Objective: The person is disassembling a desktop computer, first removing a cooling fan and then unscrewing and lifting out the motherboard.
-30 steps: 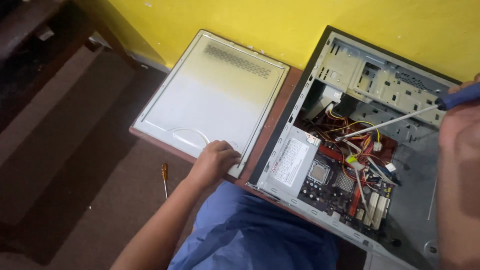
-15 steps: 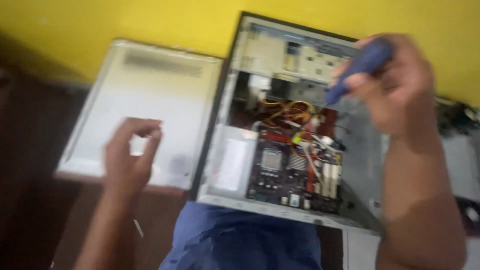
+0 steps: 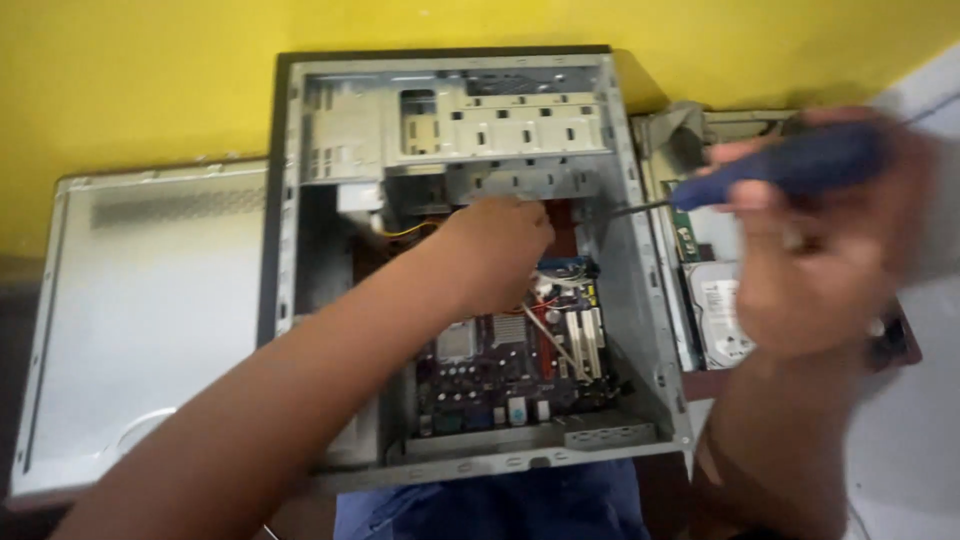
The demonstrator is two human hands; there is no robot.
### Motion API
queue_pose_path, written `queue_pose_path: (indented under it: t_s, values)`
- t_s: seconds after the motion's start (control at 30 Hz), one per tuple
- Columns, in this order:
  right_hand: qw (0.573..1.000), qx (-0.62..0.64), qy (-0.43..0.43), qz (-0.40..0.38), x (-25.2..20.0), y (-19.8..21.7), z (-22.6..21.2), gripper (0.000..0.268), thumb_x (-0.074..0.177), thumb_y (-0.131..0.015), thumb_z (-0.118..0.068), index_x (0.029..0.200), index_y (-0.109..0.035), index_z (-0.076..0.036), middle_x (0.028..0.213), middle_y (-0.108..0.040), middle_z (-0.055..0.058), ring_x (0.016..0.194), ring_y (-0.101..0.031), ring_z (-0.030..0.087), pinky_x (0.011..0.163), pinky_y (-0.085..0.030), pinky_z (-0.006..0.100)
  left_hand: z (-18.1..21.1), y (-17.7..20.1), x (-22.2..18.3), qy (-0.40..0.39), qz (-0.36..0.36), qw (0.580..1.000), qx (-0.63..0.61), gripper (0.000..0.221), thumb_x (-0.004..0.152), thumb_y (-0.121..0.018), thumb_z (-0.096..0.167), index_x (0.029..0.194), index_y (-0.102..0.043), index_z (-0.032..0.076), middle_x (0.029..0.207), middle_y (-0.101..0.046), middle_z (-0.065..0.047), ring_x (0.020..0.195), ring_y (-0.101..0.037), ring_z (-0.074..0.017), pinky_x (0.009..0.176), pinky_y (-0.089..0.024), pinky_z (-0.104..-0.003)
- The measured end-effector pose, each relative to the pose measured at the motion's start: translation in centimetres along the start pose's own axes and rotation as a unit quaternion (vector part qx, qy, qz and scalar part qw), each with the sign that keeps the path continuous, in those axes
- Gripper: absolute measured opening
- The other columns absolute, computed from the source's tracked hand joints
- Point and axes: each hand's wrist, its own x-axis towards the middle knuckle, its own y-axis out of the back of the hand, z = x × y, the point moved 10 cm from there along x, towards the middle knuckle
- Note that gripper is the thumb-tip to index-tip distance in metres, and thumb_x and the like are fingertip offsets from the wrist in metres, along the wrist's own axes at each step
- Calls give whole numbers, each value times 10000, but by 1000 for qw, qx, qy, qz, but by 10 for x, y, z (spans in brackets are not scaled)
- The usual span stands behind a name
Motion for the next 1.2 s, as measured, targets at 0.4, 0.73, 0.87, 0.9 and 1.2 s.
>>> queue_pose_path:
  t_s: [0.4, 0.73, 0.87, 0.9, 1.2]
  values:
    - [991, 30, -59, -117, -6, -64, 34, 386, 1001, -616, 14, 1300, -378, 66, 1094, -728, 232, 949, -776, 332, 822, -662, 361, -1, -97, -8, 54, -290, 950, 104, 617, 706, -784, 322, 1294, -666, 175, 1377, -558, -201, 1348, -400, -355, 1140, -225, -676]
    - [994, 27, -79, -69, -26, -68, 32, 412, 942, -627, 61, 1285, -400, 52, 1019, -708, 154, 897, -724, 239, 856, -579, 317, 26, -113, -34, 14, -379, 920, 101, 572, 943, -555, 390, 1438, -572, 104, 1610, -355, -265, 1575, -54, -494, 1166, -28, -778]
    - [996, 6, -78, -45, -31, -64, 27, 397, 942, -608, 41, 1268, -383, 47, 960, -709, 149, 811, -710, 229, 814, -575, 312, 25, -111, -32, 1, -402, 910, 97, 617, 893, -638, 374, 1432, -582, 80, 1623, -322, -274, 1570, -75, -509, 1172, -44, -780]
    - [995, 19, -92, -46, -33, -65, 29, 402, 935, -603, 46, 1269, -379, 44, 958, -709, 154, 802, -708, 224, 801, -577, 303, 24, -111, -30, 5, -395, 914, 91, 625, 865, -664, 364, 1417, -601, 76, 1624, -301, -294, 1557, -88, -528, 1166, -48, -781]
    - [995, 12, -71, -70, -35, -74, 34, 422, 951, -631, 47, 1293, -384, 48, 1005, -716, 163, 840, -723, 230, 813, -586, 304, 20, -107, -29, 20, -441, 895, 62, 773, 782, -760, 361, 1480, -545, 108, 1688, -218, -227, 1589, 3, -480, 1188, -27, -756]
